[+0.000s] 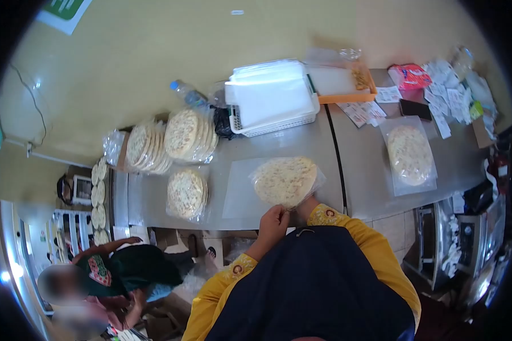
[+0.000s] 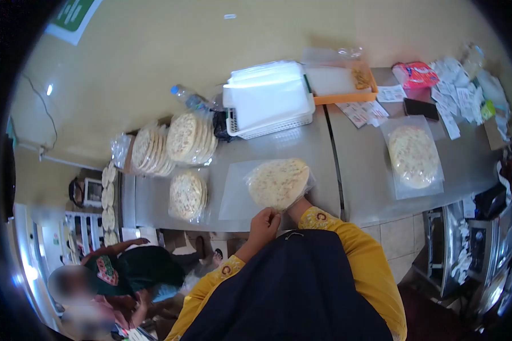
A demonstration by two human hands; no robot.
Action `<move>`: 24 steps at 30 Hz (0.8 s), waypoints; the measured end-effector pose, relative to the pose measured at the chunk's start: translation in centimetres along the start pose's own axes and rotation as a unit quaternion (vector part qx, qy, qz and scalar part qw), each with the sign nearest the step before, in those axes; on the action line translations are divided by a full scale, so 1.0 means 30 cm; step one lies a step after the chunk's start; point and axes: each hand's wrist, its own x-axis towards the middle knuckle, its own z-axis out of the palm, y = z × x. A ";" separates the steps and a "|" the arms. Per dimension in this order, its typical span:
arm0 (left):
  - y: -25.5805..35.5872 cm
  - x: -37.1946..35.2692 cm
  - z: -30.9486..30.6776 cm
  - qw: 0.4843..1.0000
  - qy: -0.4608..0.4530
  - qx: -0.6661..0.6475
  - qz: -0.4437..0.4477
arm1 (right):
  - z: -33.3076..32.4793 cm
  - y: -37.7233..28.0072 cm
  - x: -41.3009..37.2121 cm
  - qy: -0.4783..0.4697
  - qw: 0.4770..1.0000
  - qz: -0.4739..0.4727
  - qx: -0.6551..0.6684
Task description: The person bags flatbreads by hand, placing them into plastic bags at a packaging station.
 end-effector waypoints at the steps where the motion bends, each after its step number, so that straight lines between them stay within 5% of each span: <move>1: -0.003 -0.003 -0.006 1.000 -0.006 -0.004 -0.008 | 0.010 0.006 0.022 -0.005 1.000 -0.008 0.006; 8: -0.051 -0.040 -0.069 0.998 0.020 -0.039 -0.053 | -0.019 -0.049 0.097 0.094 0.995 0.031 -0.015; 11: -0.027 -0.026 -0.066 0.998 0.031 -0.040 -0.029 | -0.063 0.011 0.116 0.013 1.000 -0.004 0.005; 14: -0.041 -0.050 -0.081 0.997 0.058 -0.040 -0.009 | -0.085 0.011 0.091 0.121 0.970 0.092 -0.190; 17: -0.059 -0.078 -0.089 0.999 0.043 -0.030 0.007 | 0.049 -0.013 0.024 0.124 0.926 0.136 -0.331; 20: -0.056 -0.103 -0.073 1.000 0.010 -0.008 0.016 | -0.040 0.053 -0.009 0.165 0.937 0.108 -0.287; 21: -0.045 -0.104 -0.070 1.000 0.001 0.001 0.025 | -0.081 0.068 -0.005 0.027 0.971 0.201 -0.126; 22: -0.034 -0.105 -0.067 0.999 -0.009 0.011 0.036 | -0.089 0.090 0.003 -0.113 0.952 0.281 0.043; 24: -0.014 -0.102 -0.073 0.999 0.009 -0.007 0.047 | -0.059 0.128 -0.007 -0.167 0.941 0.289 0.052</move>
